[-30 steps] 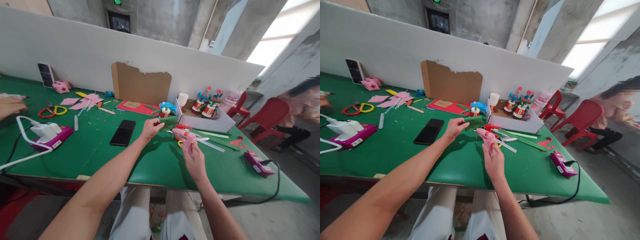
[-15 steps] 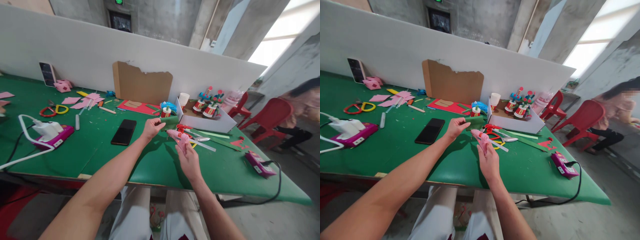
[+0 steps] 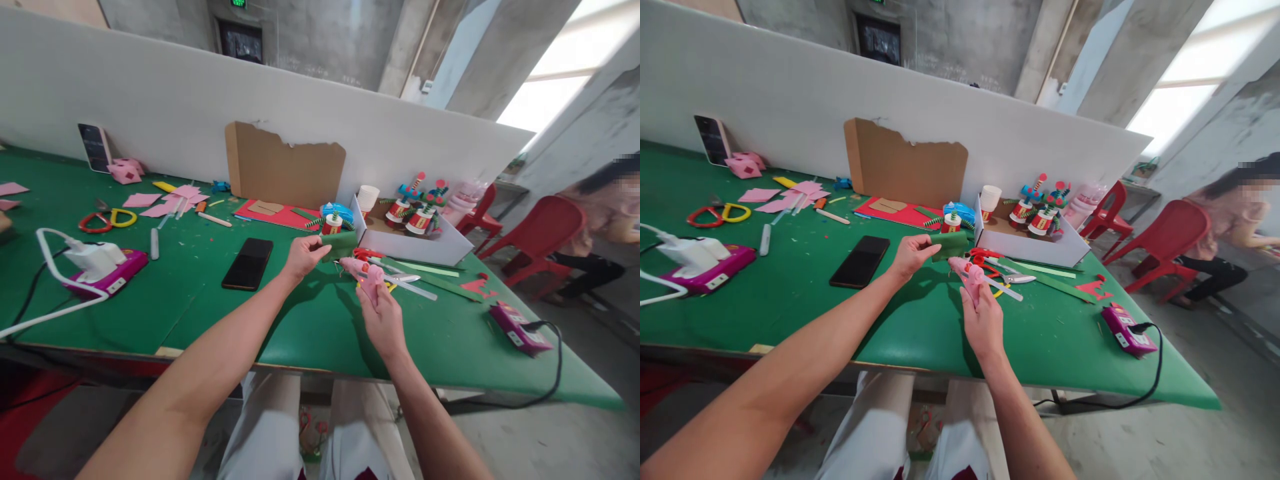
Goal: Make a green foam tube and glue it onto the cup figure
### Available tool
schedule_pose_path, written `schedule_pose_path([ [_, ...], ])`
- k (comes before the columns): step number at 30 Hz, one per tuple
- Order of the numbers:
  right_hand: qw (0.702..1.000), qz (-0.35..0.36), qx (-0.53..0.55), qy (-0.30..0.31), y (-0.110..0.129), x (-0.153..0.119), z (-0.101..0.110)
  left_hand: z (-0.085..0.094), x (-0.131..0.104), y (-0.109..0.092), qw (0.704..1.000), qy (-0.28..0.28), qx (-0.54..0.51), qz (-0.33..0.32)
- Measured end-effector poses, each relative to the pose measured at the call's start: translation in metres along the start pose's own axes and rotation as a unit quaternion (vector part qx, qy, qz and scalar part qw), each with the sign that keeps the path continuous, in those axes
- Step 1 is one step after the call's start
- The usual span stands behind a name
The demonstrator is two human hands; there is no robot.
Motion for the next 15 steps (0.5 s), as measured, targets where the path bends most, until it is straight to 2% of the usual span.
schedule_pose_path([
  [15,0.999,-0.009,-0.027,-0.016,-0.0057,0.0029,0.0075,0.0001,-0.0003,-0.001,1.0,-0.006,-0.01,0.003],
])
Point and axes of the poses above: each hand's wrist, its own x-axis towards the middle knuckle, its own z-axis out of the back of the hand, y = z × x, the point moved 6 cm from there along x, towards the middle knuckle, and after that the axes turned 1 degree about -z, right-handed, at the moved point
